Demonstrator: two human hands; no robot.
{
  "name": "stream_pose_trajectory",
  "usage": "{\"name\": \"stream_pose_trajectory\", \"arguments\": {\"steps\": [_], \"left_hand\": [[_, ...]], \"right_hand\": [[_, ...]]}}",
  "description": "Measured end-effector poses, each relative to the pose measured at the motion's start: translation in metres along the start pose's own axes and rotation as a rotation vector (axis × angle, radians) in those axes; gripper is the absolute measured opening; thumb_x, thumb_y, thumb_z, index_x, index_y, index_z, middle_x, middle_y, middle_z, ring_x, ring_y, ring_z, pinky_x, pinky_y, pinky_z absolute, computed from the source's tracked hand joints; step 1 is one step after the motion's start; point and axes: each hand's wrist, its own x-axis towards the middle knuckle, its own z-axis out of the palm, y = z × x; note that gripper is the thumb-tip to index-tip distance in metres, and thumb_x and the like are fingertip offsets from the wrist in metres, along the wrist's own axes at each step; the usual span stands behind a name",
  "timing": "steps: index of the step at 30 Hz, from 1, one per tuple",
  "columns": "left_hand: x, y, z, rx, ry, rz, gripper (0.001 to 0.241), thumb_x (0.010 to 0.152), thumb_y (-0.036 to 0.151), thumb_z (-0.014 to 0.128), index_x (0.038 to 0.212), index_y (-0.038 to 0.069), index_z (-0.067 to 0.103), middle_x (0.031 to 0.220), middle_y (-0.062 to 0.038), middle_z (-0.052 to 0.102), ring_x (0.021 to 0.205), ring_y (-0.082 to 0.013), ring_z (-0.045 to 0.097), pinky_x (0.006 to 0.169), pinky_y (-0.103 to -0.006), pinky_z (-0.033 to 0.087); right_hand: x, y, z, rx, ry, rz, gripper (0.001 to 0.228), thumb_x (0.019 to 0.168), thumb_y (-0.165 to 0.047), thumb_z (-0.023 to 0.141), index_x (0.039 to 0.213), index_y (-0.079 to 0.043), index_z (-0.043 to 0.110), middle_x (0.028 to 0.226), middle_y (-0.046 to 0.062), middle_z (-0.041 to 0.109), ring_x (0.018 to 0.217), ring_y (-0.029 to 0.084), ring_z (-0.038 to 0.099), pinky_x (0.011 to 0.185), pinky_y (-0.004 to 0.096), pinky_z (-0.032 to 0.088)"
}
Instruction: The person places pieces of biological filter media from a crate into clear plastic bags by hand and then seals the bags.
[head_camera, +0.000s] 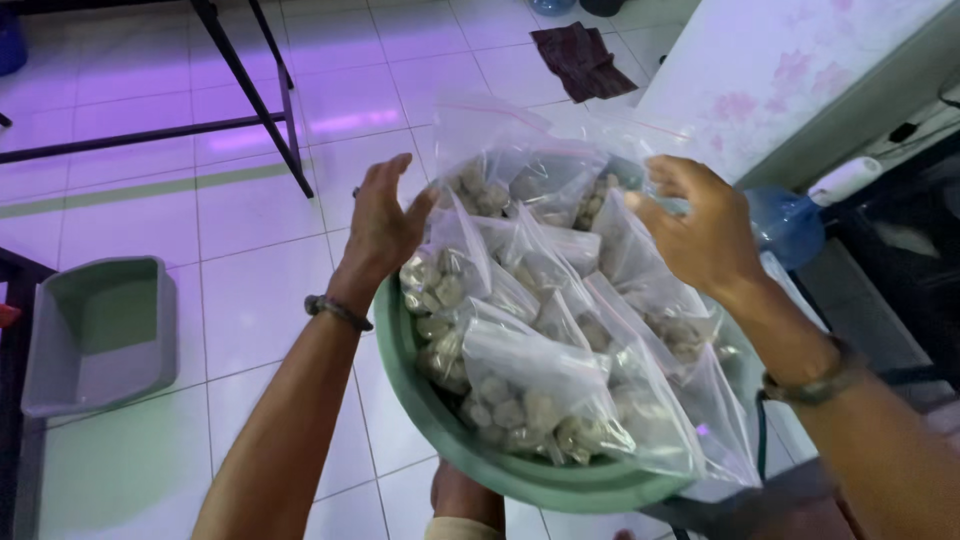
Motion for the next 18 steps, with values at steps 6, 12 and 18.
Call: {"name": "stream_pose_trajectory", "arguments": {"steps": [6,12,18], "left_hand": [[-0.109,0.133,-0.025,-0.057,0.329,0.524,0.031,0.094,0.011,0.078,0.119,-0.004,0.069,0.113,-0.017,0.069,0.107,-0.0405,0.069,0.095,-0.0472,0.056],[-0.235,0.284,0.012,-0.443,-0.013,0.610,0.022,0.096,0.013,0.066,0.111,-0.003,0.067,0.109,-0.017,0.070,0.102,-0.0344,0.068,0.095,-0.0423,0.056],[-0.308,0.369,0.072,-0.679,-0.378,0.696,0.022,0.094,0.014,0.069,0.109,-0.001,0.070,0.106,-0.014,0.072,0.100,-0.0276,0.070,0.092,-0.0366,0.056]], "right_hand": [[-0.140,-0.032,-0.114,-0.129,0.039,0.180,0.033,0.087,-0.015,0.082,0.118,-0.004,0.075,0.110,0.022,0.075,0.104,0.040,0.072,0.075,0.047,0.062],[-0.265,-0.043,-0.217,-0.235,0.057,0.489,0.031,0.091,-0.031,0.069,0.113,-0.011,0.077,0.113,0.005,0.077,0.099,0.017,0.071,0.086,0.030,0.055],[-0.401,-0.019,-0.321,-0.380,0.286,0.823,0.026,0.092,-0.032,0.065,0.102,-0.013,0.080,0.105,0.002,0.078,0.093,0.018,0.068,0.084,0.033,0.048]]}}
